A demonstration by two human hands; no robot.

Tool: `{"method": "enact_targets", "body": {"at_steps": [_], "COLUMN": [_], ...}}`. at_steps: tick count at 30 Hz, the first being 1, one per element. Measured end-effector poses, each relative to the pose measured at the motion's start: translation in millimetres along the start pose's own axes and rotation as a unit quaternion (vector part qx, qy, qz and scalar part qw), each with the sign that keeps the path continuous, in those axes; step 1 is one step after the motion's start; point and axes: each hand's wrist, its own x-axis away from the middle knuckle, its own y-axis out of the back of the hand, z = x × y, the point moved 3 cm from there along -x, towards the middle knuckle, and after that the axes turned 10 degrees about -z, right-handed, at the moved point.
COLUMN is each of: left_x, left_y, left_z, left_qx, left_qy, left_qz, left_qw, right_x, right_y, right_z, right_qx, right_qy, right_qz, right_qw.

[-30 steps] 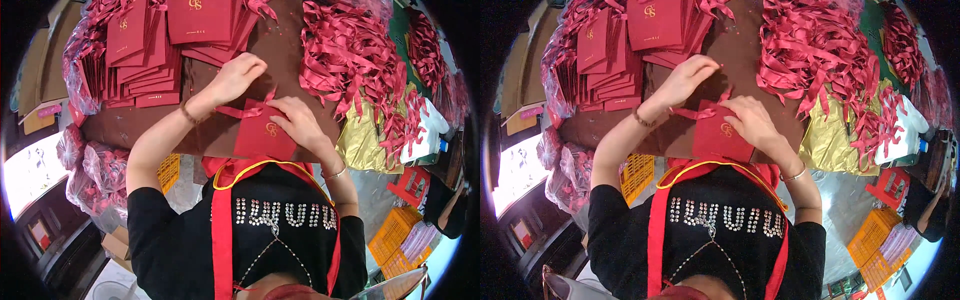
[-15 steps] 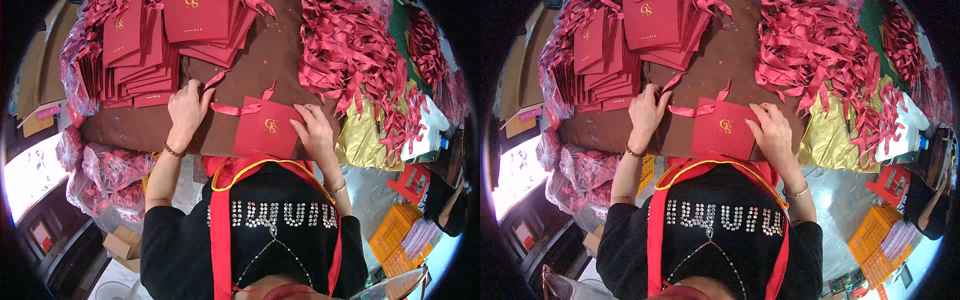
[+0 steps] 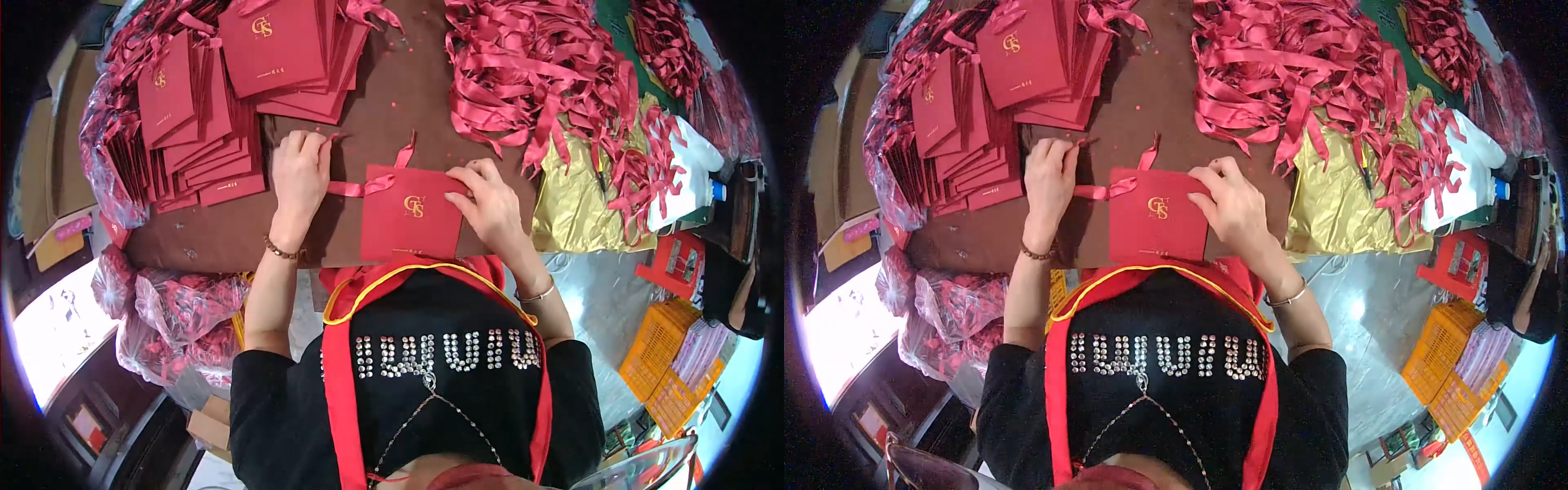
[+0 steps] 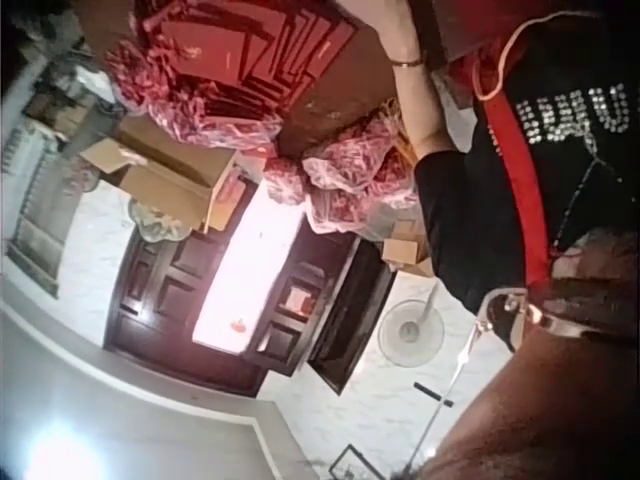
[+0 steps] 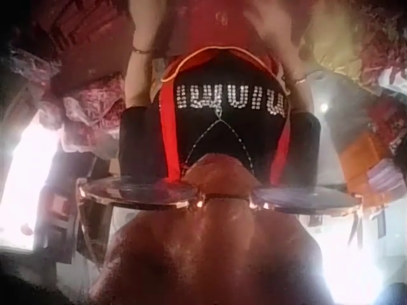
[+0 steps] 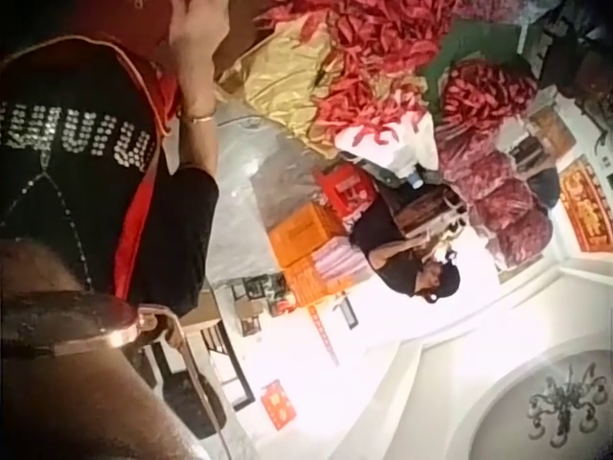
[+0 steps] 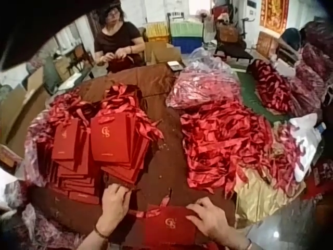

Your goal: The person attaches ribbon handles to small gift bags by threading ribbons through the bag holes by hand, then gathers and aligns the assembled gift bags into a stack.

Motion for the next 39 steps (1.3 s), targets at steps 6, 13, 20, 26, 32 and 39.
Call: {"method": "enact_targets", "body": {"at_steps": [6, 13, 20, 26, 32, 39], "left_x": [6, 21, 31, 25, 22, 28], "left_y": [15, 10, 4, 12, 7, 0], "left_z": [-35, -92, -115, -120, -121, -118], "left_qx": [0.391, 0.351, 0.313, 0.244, 0.293, 0.362], "left_qy": [0.331, 0.117, 0.028, -0.028, 0.010, 0.065], "left_qz": [0.155, 0.166, 0.116, 0.021, 0.079, 0.067], "left_qw": [0.845, 0.914, 0.942, 0.969, 0.953, 0.927], "right_x": [-1, -10, -10, -13, -14, -10], "right_y": [0, 3, 5, 2, 3, -7], "right_z": [5, -12, -21, -6, -5, -11], "right_qx": [0.050, -0.120, -0.263, -0.310, -0.280, -0.298], "right_qy": [0.044, 0.007, -0.147, -0.276, -0.258, -0.278], "right_qz": [-0.031, 0.050, 0.245, 0.271, 0.276, 0.218], "right_qw": [0.997, 0.991, 0.922, 0.869, 0.882, 0.887]}}
